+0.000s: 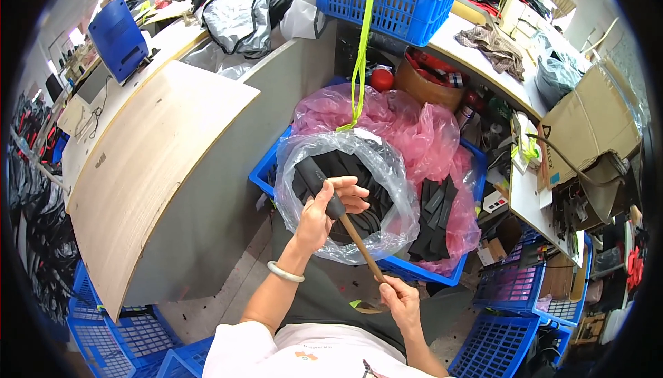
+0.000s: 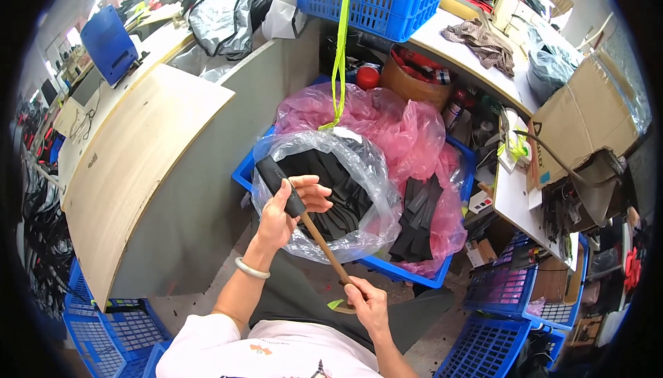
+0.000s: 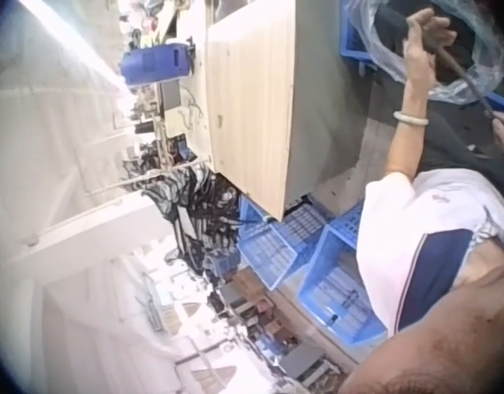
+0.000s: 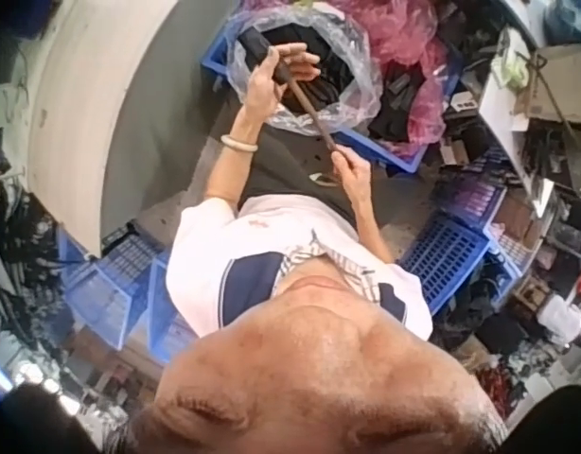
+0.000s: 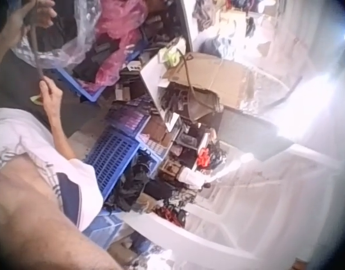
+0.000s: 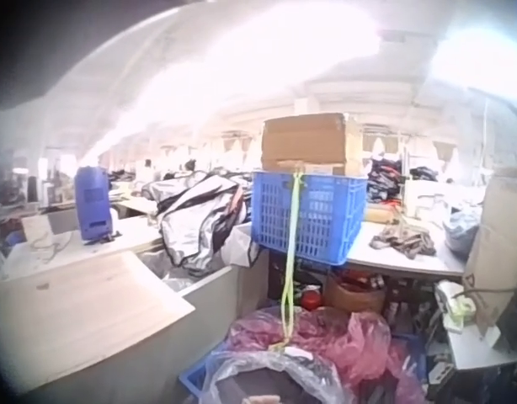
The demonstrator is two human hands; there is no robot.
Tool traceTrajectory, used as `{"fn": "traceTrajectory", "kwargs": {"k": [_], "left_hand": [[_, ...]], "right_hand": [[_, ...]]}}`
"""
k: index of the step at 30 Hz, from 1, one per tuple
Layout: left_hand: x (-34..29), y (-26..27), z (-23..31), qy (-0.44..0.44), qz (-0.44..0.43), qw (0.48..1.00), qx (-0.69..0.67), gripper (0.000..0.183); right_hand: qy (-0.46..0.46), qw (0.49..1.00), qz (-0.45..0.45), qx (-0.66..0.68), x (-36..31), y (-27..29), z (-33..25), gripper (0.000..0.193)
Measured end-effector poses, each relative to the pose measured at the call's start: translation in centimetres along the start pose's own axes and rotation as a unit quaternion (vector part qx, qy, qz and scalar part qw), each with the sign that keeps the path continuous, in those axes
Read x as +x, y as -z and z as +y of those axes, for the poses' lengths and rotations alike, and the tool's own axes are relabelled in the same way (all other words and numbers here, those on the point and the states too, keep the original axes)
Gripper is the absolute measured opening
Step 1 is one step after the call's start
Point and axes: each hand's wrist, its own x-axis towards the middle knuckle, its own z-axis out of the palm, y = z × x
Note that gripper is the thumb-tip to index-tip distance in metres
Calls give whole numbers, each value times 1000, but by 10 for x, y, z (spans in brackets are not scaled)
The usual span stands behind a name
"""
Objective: Inspecting and sorting black fabric strips in a manufacturing facility.
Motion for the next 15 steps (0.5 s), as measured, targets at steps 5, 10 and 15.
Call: {"fn": "traceTrajectory", "kwargs": {"k": [5, 10, 15], "left_hand": [[1, 15, -4, 53, 26, 997, -47, 38], [3, 12, -12, 59, 4, 998, -37, 45], [1, 13, -40, 112, -91, 983, 114, 59]], "right_hand": [[113, 977, 69, -165, 1, 14, 2, 18], [28, 991, 81, -98, 9, 12, 8, 17], [-28, 995, 88, 39, 27, -1, 9, 17]]}}
